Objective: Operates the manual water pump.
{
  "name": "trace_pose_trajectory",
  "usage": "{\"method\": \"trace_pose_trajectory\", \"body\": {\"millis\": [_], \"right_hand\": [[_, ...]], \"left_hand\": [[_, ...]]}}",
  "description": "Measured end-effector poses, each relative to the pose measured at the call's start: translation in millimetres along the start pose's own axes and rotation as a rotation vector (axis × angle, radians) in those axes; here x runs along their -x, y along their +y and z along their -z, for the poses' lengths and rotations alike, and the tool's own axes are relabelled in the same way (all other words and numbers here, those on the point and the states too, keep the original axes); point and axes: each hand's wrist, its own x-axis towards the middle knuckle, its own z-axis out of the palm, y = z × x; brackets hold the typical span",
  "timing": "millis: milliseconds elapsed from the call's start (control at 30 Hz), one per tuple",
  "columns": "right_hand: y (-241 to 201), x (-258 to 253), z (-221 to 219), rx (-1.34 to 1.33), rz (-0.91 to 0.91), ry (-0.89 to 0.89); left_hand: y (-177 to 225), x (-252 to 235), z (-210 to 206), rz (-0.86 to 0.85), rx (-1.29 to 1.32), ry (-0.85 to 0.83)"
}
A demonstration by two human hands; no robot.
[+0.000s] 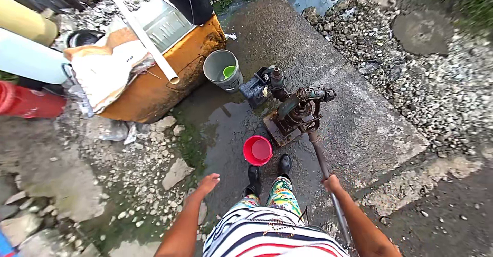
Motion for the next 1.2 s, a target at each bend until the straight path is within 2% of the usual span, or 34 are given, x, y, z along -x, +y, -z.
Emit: {"method": "trace_pose_trajectory", "body": {"millis": [100, 167, 267, 333, 400, 467, 567, 633, 733, 867, 967, 1033, 1100, 1200], "right_hand": [[2, 81, 1, 0.048, 0.024, 0.095], [-7, 146, 29, 0.170, 0.001, 0.168], [-50, 239, 75, 0.391, -0.019, 0.241], [-79, 275, 94, 0.488, -0.040, 0.279], [-97, 282, 102, 0.515, -0.065, 0.259], [-92, 265, 96, 0.476, -0.080, 0.223], [-49, 204, 69, 0.335, -0.074, 0.226], [-23, 160, 54, 0.295, -0.081, 0.291], [0, 107, 62, 0.346, -0.025, 0.357], [16, 41, 65, 0.351, 0.052, 0.313], [10, 0, 48, 0.261, 0.003, 0.313], [0, -17, 38, 0.145, -0.041, 0.265], [-6, -21, 27, 0.055, -0.039, 0.141], [4, 6, -7, -0.020, 0.026, 0.037]], "left_hand": [[12, -10, -8, -0.047, 0.035, -0.034], [17, -17, -15, -0.074, 0.045, -0.069], [18, -27, -23, -0.106, 0.024, -0.113], [17, -35, -30, -0.108, 0.022, -0.123], [18, -40, -34, -0.104, 0.020, -0.136], [19, -40, -34, -0.100, 0.034, -0.146], [19, -37, -31, -0.091, 0.032, -0.133], [15, -31, -26, -0.061, 0.007, -0.123], [14, -20, -17, -0.006, -0.020, -0.079], [13, -10, -7, 0.022, -0.003, -0.019], [15, -6, -4, -0.014, 0.008, 0.005], [17, -1, -2, -0.018, -0.011, -0.005], [19, -1, -1, -0.028, -0.031, -0.017], [20, -3, -2, -0.056, -0.020, -0.032]]}}
